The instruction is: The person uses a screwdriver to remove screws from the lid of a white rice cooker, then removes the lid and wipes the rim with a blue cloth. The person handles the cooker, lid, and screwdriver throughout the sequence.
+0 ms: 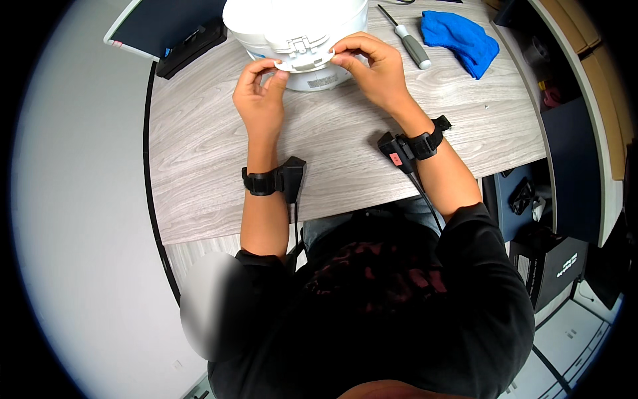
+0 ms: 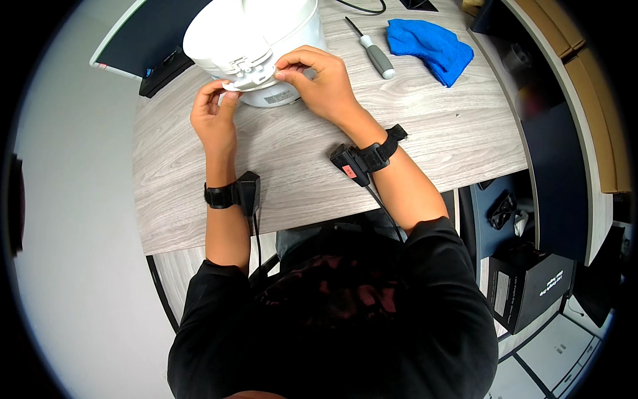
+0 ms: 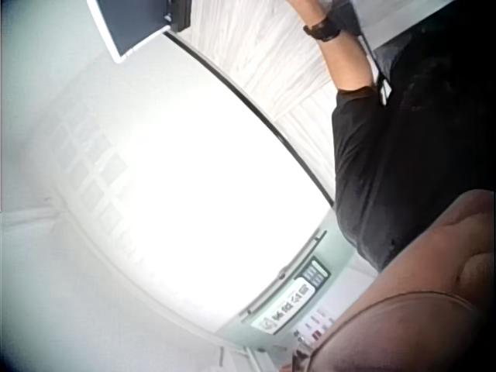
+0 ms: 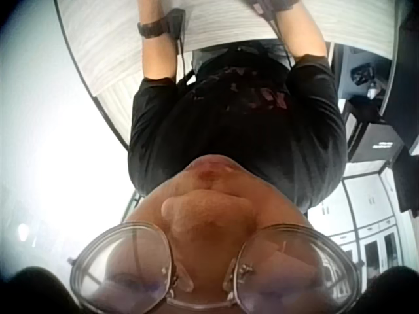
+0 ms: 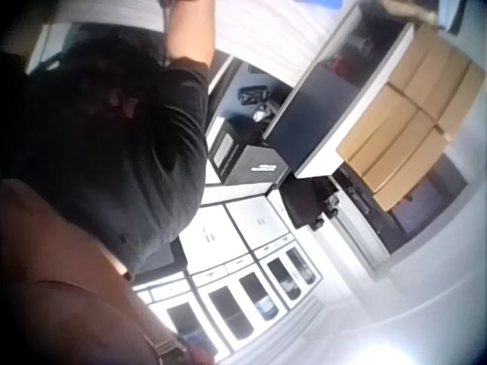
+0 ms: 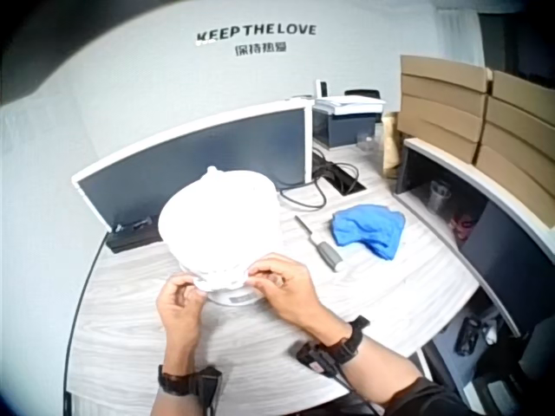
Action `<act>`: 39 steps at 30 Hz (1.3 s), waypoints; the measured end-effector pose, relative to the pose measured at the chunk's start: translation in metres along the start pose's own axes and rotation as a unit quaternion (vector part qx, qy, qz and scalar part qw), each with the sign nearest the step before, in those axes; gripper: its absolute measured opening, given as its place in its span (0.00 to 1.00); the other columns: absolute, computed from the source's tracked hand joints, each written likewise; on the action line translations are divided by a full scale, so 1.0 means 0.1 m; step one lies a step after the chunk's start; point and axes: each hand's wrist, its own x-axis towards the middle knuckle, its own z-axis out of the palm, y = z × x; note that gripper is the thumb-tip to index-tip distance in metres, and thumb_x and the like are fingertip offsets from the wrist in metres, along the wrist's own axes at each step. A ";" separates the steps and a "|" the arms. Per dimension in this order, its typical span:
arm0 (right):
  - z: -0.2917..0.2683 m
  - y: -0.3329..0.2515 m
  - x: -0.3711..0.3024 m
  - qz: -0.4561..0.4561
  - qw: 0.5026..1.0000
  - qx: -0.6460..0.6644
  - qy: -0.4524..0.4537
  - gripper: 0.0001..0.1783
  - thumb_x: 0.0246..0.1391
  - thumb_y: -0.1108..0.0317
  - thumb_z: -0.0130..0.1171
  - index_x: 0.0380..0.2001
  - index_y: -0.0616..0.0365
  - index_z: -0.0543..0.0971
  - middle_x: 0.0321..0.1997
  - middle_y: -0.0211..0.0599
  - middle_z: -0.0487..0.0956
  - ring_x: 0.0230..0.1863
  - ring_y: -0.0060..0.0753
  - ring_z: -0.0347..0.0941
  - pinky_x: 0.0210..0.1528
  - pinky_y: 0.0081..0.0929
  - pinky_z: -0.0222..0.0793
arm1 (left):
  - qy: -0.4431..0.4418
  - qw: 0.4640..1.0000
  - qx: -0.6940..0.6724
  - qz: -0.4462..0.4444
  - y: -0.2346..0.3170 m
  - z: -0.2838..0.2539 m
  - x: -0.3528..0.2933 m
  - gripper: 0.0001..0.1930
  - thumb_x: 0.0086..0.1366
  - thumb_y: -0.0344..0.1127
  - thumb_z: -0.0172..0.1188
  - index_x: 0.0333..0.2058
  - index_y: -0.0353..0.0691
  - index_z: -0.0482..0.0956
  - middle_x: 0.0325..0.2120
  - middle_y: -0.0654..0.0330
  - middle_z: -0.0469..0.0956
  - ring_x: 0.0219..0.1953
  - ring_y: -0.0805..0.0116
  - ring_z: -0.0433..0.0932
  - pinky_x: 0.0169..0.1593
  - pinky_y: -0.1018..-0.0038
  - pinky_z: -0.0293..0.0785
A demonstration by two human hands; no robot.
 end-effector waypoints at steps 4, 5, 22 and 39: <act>0.00 -0.06 0.01 -0.010 1.000 -0.020 -0.017 0.07 0.49 0.78 0.69 0.34 0.61 0.85 0.37 0.33 0.84 0.36 0.25 0.79 0.40 0.22 0.74 | -0.013 1.000 -0.009 0.013 -0.02 -0.06 0.00 0.10 0.61 0.19 0.64 0.41 0.33 0.78 0.41 0.58 0.79 0.47 0.70 0.77 0.50 0.74 0.77; -0.01 -0.07 0.01 -0.020 0.999 -0.020 -0.025 0.08 0.49 0.79 0.69 0.34 0.61 0.85 0.37 0.33 0.84 0.36 0.25 0.79 0.39 0.22 0.75 | -0.025 0.999 -0.011 0.032 -0.04 -0.09 0.00 0.10 0.61 0.18 0.64 0.41 0.34 0.78 0.41 0.57 0.79 0.47 0.70 0.77 0.50 0.74 0.77; -0.11 -0.14 0.03 -0.047 0.991 -0.079 -0.099 0.10 0.46 0.85 0.66 0.34 0.65 0.83 0.39 0.38 0.84 0.41 0.30 0.80 0.44 0.24 0.77 | -0.075 0.997 -0.016 0.028 0.00 -0.17 0.00 0.13 0.57 0.11 0.63 0.39 0.33 0.79 0.42 0.56 0.77 0.48 0.68 0.78 0.53 0.71 0.82; -0.03 -0.19 0.06 -0.023 0.996 -0.077 -0.033 0.09 0.46 0.79 0.71 0.34 0.61 0.85 0.35 0.34 0.84 0.34 0.26 0.79 0.37 0.22 0.75 | -0.037 0.998 -0.039 0.022 0.00 -0.06 -0.03 0.15 0.59 0.12 0.62 0.43 0.33 0.77 0.43 0.56 0.78 0.49 0.68 0.77 0.52 0.73 0.83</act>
